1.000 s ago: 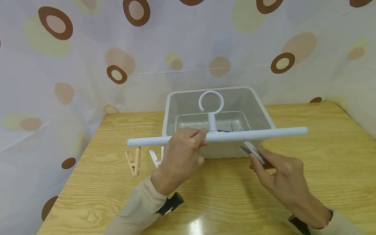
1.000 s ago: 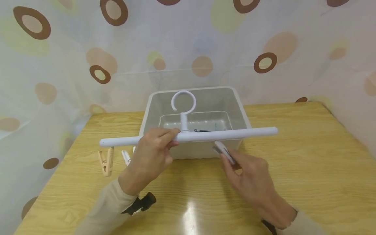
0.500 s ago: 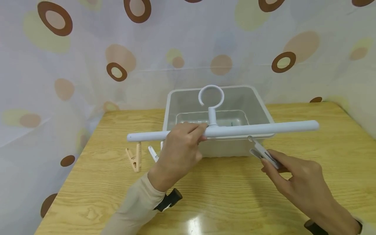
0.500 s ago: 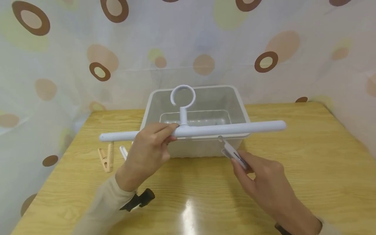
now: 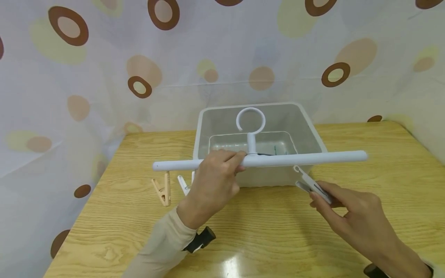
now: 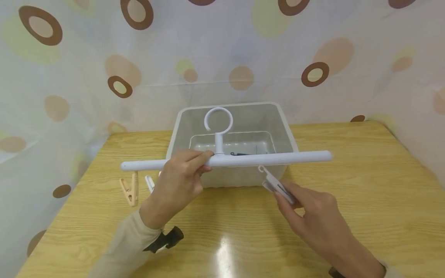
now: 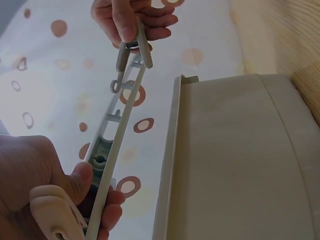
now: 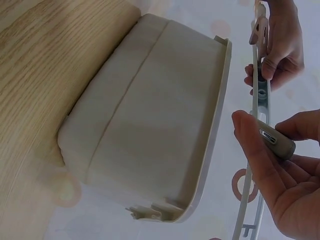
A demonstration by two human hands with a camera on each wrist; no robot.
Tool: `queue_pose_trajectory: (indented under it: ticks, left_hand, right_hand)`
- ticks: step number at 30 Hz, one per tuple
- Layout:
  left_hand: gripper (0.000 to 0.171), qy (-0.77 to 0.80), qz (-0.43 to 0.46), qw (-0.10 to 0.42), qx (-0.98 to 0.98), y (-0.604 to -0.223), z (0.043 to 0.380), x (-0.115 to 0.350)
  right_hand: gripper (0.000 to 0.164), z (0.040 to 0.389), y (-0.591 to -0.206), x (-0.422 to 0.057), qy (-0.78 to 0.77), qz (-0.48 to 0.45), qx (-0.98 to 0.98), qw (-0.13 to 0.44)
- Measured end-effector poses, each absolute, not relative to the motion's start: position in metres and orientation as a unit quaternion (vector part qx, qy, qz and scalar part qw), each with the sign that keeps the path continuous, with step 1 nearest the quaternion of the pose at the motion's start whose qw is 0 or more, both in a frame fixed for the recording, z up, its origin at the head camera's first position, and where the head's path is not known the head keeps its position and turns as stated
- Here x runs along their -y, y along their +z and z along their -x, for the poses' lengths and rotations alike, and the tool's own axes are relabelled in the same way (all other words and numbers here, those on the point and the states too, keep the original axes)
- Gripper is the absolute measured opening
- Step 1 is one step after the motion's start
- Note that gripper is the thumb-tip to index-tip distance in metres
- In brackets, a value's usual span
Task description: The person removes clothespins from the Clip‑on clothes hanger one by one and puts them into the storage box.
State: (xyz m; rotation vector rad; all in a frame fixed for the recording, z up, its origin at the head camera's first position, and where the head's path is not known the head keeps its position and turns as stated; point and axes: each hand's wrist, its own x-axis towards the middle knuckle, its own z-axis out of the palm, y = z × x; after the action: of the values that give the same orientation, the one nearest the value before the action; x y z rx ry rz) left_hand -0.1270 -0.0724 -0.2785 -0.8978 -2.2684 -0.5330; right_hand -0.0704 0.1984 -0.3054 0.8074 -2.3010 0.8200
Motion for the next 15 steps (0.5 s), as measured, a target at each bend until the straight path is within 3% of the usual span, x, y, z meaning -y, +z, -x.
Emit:
queue_pose_trajectory:
  ticks: [7, 15]
  left_hand:
    - [0.025, -0.201, 0.338, 0.315, 0.864, -0.2796, 0.1279, 0.0726]
    - [0.024, -0.199, 0.338, 0.312, 0.866, -0.2813, 0.1285, 0.0735]
  right_hand:
    - [0.016, 0.0708, -0.3090, -0.2023, 0.308, -0.321, 0.854, 0.271]
    - [0.034, 0.0714, -0.2999, -0.2052, 0.305, -0.325, 0.855, 0.267]
